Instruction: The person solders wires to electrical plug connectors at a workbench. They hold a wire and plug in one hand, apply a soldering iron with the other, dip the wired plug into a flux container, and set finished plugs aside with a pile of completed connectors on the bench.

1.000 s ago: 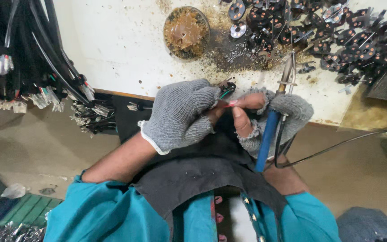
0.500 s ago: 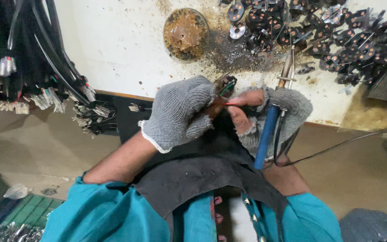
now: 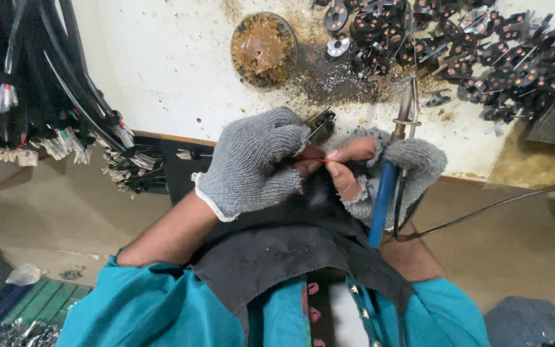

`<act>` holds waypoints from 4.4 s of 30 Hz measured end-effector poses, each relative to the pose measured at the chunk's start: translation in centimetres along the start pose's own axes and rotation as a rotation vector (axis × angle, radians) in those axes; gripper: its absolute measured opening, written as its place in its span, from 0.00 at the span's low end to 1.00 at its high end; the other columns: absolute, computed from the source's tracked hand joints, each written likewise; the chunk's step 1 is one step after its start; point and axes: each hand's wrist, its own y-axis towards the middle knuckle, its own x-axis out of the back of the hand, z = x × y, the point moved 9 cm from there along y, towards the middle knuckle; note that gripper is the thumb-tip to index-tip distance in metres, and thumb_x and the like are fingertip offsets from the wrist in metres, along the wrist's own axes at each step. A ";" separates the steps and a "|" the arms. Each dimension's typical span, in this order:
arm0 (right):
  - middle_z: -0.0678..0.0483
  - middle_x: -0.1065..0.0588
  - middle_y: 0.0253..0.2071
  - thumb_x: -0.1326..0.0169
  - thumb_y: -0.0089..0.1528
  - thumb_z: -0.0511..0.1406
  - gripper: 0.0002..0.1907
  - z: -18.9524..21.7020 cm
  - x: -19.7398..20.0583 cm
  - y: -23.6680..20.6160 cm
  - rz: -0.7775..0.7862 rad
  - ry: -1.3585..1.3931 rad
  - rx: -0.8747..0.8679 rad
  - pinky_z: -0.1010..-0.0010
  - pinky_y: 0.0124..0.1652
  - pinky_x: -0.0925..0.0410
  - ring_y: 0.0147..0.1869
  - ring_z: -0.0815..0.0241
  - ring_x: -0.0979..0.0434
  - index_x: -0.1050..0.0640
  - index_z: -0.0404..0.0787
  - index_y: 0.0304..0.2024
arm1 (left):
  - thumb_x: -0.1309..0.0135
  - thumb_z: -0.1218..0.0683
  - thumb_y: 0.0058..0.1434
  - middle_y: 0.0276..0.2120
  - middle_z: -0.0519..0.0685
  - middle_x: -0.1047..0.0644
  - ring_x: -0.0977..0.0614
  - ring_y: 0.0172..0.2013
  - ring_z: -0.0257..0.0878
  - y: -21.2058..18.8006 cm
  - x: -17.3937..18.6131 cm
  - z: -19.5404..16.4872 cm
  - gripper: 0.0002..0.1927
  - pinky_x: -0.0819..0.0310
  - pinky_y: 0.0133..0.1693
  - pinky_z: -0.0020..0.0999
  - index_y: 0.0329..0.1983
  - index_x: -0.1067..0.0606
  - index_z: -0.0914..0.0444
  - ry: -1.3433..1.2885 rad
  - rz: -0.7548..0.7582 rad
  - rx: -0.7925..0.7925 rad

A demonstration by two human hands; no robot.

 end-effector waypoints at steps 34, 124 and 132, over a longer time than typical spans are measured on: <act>0.43 0.21 0.38 0.36 0.70 0.25 0.21 2.1 1.0 1.8 -0.098 -0.276 0.105 0.64 0.51 0.24 0.43 0.53 0.18 0.36 0.36 0.53 | 0.35 0.61 0.68 0.30 0.48 0.26 0.24 0.31 0.38 -1.2 8.8 4.6 0.10 0.30 0.36 0.31 0.34 0.26 0.65 0.119 -0.429 0.102; 0.52 0.26 0.24 0.32 0.53 0.40 0.15 0.0 -1.0 -1.6 0.406 -0.656 0.384 0.59 0.26 0.39 0.25 0.51 0.26 0.17 0.42 0.41 | 0.33 0.57 0.62 0.46 0.53 0.22 0.18 0.43 0.52 -1.4 0.0 0.0 0.13 0.22 0.41 0.44 0.45 0.25 0.60 0.382 -0.206 -0.102; 0.54 0.26 0.21 0.33 0.55 0.38 0.10 -1.8 -1.4 -2.0 0.542 -0.640 0.241 0.60 0.23 0.40 0.21 0.53 0.28 0.16 0.44 0.37 | 0.33 0.55 0.56 0.45 0.53 0.23 0.18 0.42 0.52 -1.2 -0.3 0.7 0.15 0.22 0.40 0.45 0.44 0.25 0.59 0.334 -0.140 -0.076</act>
